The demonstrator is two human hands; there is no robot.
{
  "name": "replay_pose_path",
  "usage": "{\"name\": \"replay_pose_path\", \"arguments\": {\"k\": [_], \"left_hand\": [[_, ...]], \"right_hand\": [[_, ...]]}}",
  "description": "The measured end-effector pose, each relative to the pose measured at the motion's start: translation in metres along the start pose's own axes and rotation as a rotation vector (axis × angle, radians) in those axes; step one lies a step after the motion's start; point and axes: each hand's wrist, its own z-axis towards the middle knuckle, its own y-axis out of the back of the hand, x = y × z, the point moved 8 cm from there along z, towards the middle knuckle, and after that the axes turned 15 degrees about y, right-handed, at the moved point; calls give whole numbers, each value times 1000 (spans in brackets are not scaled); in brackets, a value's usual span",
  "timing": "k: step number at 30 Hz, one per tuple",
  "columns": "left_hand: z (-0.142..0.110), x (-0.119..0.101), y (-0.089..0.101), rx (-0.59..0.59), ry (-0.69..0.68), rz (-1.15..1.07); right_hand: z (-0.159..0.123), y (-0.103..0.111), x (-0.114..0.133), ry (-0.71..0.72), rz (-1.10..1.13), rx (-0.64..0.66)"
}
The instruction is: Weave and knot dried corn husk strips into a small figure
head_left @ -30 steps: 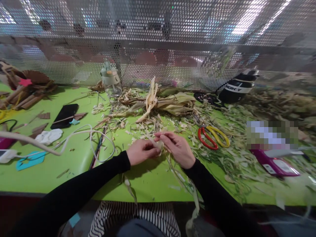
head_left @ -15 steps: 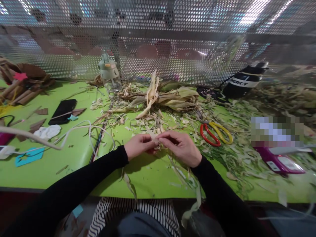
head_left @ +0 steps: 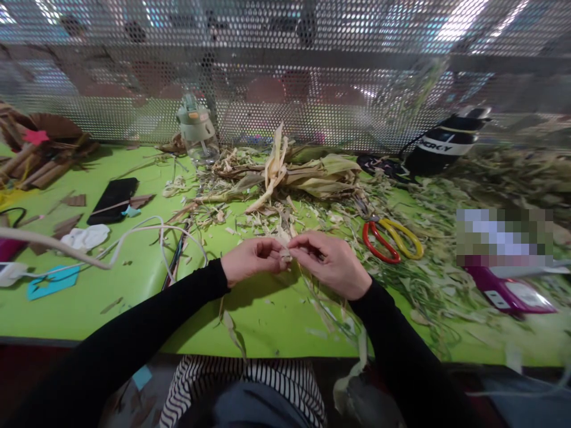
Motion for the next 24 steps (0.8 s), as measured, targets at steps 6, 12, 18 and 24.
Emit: {"name": "replay_pose_path", "arguments": {"k": [6,12,18,24], "left_hand": [[1,1,3,-14,19,-23],[0,-1,4,-26,36,-26],[1,1,4,-26,39,-11],[-1,-2,4,-39,-25,36]], "right_hand": [[1,2,1,58,16,33],[1,-1,-2,102,39,94],[2,-2,-1,117,58,105],[1,-6,0,106,58,136]]}}
